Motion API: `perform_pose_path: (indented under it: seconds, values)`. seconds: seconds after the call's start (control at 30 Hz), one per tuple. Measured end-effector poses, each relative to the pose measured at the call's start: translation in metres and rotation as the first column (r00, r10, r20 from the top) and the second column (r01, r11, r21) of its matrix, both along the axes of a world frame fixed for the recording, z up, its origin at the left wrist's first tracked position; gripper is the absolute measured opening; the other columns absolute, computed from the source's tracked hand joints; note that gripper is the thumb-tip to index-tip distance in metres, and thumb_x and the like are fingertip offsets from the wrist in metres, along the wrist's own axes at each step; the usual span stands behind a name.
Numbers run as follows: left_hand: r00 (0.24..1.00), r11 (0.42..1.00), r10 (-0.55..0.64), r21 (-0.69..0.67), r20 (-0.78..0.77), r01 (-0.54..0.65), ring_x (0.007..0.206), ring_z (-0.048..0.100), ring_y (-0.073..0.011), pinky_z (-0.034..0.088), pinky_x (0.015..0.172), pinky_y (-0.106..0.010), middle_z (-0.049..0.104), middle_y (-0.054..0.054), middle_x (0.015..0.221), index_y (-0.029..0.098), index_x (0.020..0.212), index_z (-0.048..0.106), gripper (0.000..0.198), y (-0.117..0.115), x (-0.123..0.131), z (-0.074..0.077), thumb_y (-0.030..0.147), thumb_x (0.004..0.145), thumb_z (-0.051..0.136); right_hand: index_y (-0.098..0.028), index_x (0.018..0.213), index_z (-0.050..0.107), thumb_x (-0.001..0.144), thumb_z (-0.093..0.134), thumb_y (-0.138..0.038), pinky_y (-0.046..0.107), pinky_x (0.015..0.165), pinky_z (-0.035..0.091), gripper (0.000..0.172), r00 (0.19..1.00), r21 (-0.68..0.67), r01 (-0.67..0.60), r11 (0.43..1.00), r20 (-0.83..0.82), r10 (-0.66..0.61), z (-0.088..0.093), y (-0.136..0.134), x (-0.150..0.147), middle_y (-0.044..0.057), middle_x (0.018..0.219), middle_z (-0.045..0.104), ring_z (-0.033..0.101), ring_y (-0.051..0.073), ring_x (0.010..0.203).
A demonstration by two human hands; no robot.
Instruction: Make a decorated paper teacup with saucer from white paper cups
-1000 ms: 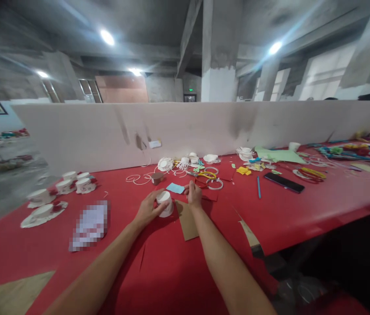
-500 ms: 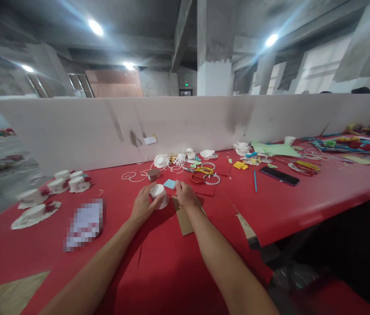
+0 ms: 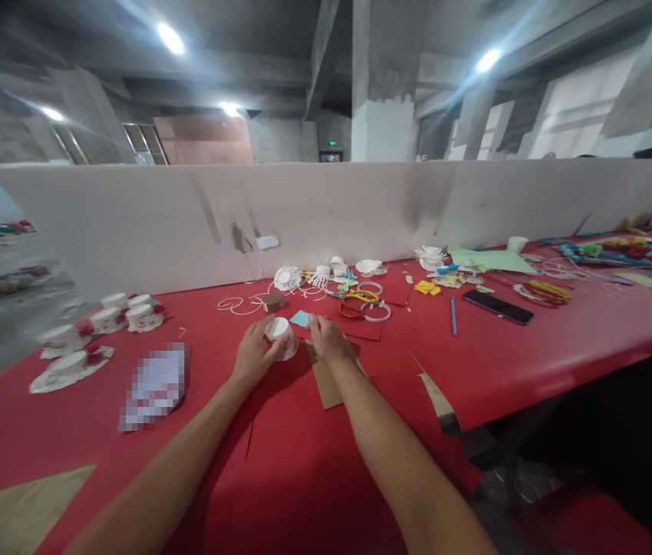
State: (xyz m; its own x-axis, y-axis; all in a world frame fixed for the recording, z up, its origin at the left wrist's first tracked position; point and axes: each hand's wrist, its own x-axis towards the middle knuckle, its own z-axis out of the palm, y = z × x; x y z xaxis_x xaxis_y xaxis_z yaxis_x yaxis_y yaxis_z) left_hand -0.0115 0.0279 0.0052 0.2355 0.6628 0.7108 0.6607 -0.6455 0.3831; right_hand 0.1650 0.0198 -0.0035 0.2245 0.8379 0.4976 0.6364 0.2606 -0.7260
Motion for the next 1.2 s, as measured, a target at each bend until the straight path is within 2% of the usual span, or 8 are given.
perform_pose_path:
  seconds: [0.2, 0.47, 0.6, 0.67, 0.73, 0.8, 1.0, 1.2]
  values:
    - [0.999, 1.0, 0.029, 0.01, -0.012, -0.029, 0.108, 0.052, -0.0256, 0.044, 0.089, -0.039, 0.059, -0.012, 0.113, 0.017, 0.121, 0.048, 0.047, 0.003, -0.002, -0.003, 0.044, 0.083, 0.049, -0.02, 0.074, 0.062, 0.092, 0.029, -0.046, 0.021, 0.056, 0.036, 0.046, 1.0, -0.019, 0.0, 1.0, 0.002, 0.0, 0.004, -0.002, -0.002, 0.001, 0.061, 0.06, 0.054, 0.012, 0.057]
    - [1.0, 1.0, 0.028, -0.006, 0.003, -0.028, 0.105, 0.052, -0.0262, 0.044, 0.088, -0.04, 0.059, -0.011, 0.111, 0.018, 0.12, 0.048, 0.045, 0.0, -0.002, 0.0, 0.043, 0.083, 0.049, -0.019, 0.073, 0.062, 0.091, 0.03, -0.047, 0.022, 0.057, 0.037, 0.047, 0.999, 0.005, -0.028, 1.0, -0.014, 0.028, 0.004, -0.001, -0.002, 0.002, 0.059, 0.06, 0.053, 0.013, 0.057]
    - [0.999, 0.999, 0.036, -0.006, 0.033, -0.036, 0.104, 0.053, -0.0254, 0.043, 0.09, -0.039, 0.058, -0.012, 0.111, 0.017, 0.119, 0.049, 0.045, 0.001, -0.003, 0.0, 0.043, 0.082, 0.051, -0.019, 0.068, 0.061, 0.088, 0.032, -0.054, 0.023, 0.056, 0.038, 0.05, 0.987, 0.017, -0.032, 0.999, -0.154, 0.034, -0.002, 0.007, 0.002, -0.001, 0.052, 0.055, 0.052, 0.012, 0.053]
    - [0.998, 0.999, 0.047, -0.006, 0.03, -0.047, 0.104, 0.053, -0.0252, 0.044, 0.089, -0.039, 0.059, -0.012, 0.109, 0.016, 0.119, 0.049, 0.045, 0.002, -0.003, 0.0, 0.043, 0.082, 0.051, -0.018, 0.064, 0.06, 0.083, 0.037, -0.06, 0.023, 0.05, 0.036, 0.051, 0.929, -0.006, -0.043, 0.999, -0.367, 0.038, -0.005, 0.012, 0.005, -0.002, 0.047, 0.052, 0.049, 0.011, 0.047]
    - [0.998, 0.998, 0.057, -0.01, 0.013, -0.057, 0.103, 0.053, -0.0253, 0.044, 0.087, -0.039, 0.059, -0.012, 0.108, 0.015, 0.119, 0.049, 0.046, 0.001, -0.002, 0.0, 0.043, 0.082, 0.051, -0.017, 0.062, 0.058, 0.077, 0.041, -0.064, 0.022, 0.043, 0.032, 0.052, 0.821, -0.034, -0.068, 0.997, -0.57, 0.037, -0.006, 0.016, 0.008, -0.003, 0.042, 0.048, 0.042, 0.01, 0.038]
    - [0.998, 0.998, 0.057, -0.012, -0.006, -0.057, 0.102, 0.053, -0.0253, 0.045, 0.087, -0.039, 0.059, -0.013, 0.109, 0.014, 0.119, 0.049, 0.047, 0.001, -0.002, -0.001, 0.044, 0.082, 0.052, -0.017, 0.061, 0.056, 0.074, 0.042, -0.067, 0.022, 0.037, 0.028, 0.054, 0.739, -0.053, -0.09, 0.994, -0.673, 0.031, -0.004, 0.018, 0.01, -0.004, 0.04, 0.046, 0.035, 0.008, 0.033]
    - [0.999, 0.999, 0.036, -0.017, 0.006, -0.036, 0.106, 0.052, -0.0247, 0.044, 0.089, -0.039, 0.059, -0.012, 0.112, 0.015, 0.119, 0.049, 0.046, 0.0, 0.0, -0.003, 0.044, 0.083, 0.051, -0.017, 0.062, 0.055, 0.072, 0.044, -0.068, 0.02, 0.032, 0.023, 0.053, 0.688, -0.047, -0.104, 0.993, -0.725, 0.038, 0.002, 0.014, 0.011, -0.004, 0.039, 0.045, 0.031, 0.006, 0.03]
    - [1.0, 1.0, 0.02, 0.01, 0.021, -0.021, 0.107, 0.052, -0.0248, 0.044, 0.09, -0.039, 0.058, -0.012, 0.112, 0.016, 0.12, 0.048, 0.046, -0.001, 0.0, -0.003, 0.042, 0.083, 0.051, -0.017, 0.062, 0.054, 0.072, 0.045, -0.068, 0.019, 0.03, 0.02, 0.053, 0.678, -0.049, -0.105, 0.993, -0.735, 0.035, 0.001, 0.015, 0.011, -0.005, 0.038, 0.044, 0.03, 0.005, 0.029]
